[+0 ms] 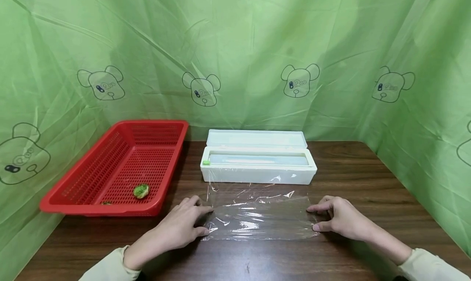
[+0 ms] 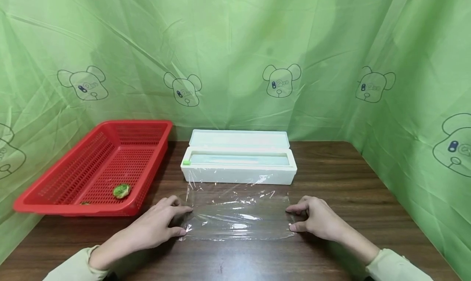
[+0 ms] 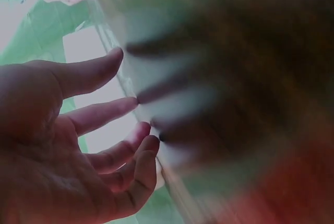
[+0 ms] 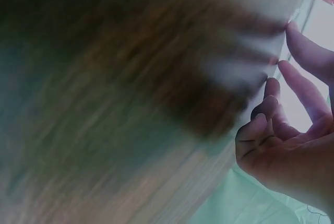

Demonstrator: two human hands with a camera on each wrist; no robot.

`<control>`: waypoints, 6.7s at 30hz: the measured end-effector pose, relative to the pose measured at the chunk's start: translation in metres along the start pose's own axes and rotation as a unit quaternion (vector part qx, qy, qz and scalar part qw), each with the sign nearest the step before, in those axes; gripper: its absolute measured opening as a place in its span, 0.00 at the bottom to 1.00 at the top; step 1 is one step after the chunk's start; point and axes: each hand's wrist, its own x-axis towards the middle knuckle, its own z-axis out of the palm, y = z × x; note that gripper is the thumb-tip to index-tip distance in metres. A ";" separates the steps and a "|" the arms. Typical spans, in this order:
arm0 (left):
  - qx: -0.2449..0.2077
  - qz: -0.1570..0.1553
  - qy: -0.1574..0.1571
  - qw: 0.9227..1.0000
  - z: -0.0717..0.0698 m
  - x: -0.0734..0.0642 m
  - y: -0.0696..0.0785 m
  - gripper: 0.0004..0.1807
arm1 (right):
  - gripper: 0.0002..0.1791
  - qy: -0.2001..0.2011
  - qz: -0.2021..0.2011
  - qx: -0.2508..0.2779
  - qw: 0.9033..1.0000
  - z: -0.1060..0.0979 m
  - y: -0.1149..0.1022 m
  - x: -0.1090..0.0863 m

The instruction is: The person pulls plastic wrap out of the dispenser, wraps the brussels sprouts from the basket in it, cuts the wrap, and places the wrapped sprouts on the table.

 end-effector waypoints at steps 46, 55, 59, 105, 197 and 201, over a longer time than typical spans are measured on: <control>-0.041 0.002 -0.066 0.997 -0.018 0.007 -0.010 0.27 | 0.25 -0.008 -0.052 0.000 0.999 0.001 0.000 0.010; -0.040 0.005 -0.066 0.997 -0.019 0.008 -0.010 0.27 | 0.23 -0.006 -0.052 0.000 0.999 -0.001 0.000 0.009; -0.045 0.008 -0.063 0.997 -0.018 0.007 -0.011 0.26 | 0.21 0.009 -0.038 0.007 0.999 -0.003 -0.003 0.012; -0.166 0.117 -0.011 0.979 -0.099 -0.001 -0.004 0.22 | 0.24 0.099 -0.002 -0.020 0.995 -0.017 -0.010 0.031; -0.238 0.000 -0.265 0.934 -0.138 0.068 -0.233 0.21 | 0.27 -0.027 -0.078 0.013 0.997 -0.004 0.009 0.019; -0.240 0.010 -0.255 0.937 -0.144 0.067 -0.230 0.21 | 0.27 -0.022 -0.074 0.012 0.997 -0.004 0.009 0.018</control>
